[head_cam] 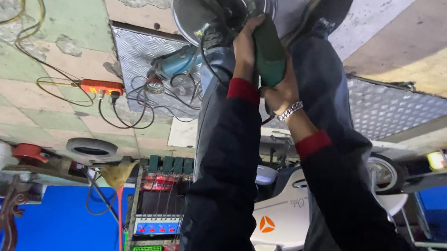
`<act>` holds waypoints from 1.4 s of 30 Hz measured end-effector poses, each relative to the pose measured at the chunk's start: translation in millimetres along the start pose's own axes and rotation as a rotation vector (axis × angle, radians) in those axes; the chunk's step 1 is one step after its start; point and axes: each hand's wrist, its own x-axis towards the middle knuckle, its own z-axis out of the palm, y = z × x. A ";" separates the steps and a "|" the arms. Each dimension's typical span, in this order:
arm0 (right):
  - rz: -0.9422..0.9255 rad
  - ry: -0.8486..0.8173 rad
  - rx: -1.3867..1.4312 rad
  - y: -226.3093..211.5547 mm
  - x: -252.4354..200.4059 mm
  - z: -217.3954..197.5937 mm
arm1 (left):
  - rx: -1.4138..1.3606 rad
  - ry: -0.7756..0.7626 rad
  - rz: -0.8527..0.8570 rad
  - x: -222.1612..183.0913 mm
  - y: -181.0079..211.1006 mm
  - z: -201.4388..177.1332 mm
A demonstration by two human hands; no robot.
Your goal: Using a power tool to clean or grind the inner surface of a motorcycle wheel rim
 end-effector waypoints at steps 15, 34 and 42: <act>0.023 0.046 -0.229 -48.4 -31.4 -13.3 | -0.406 -0.265 -0.049 17.4 -28.4 -1.1; -0.019 -0.017 -0.230 -38.8 -29.4 -17.0 | -0.406 -0.217 -0.032 26.5 -44.2 -8.1; -0.148 0.008 -0.117 1.4 -19.2 -10.0 | -0.396 -0.104 -0.091 11.8 -34.8 -6.9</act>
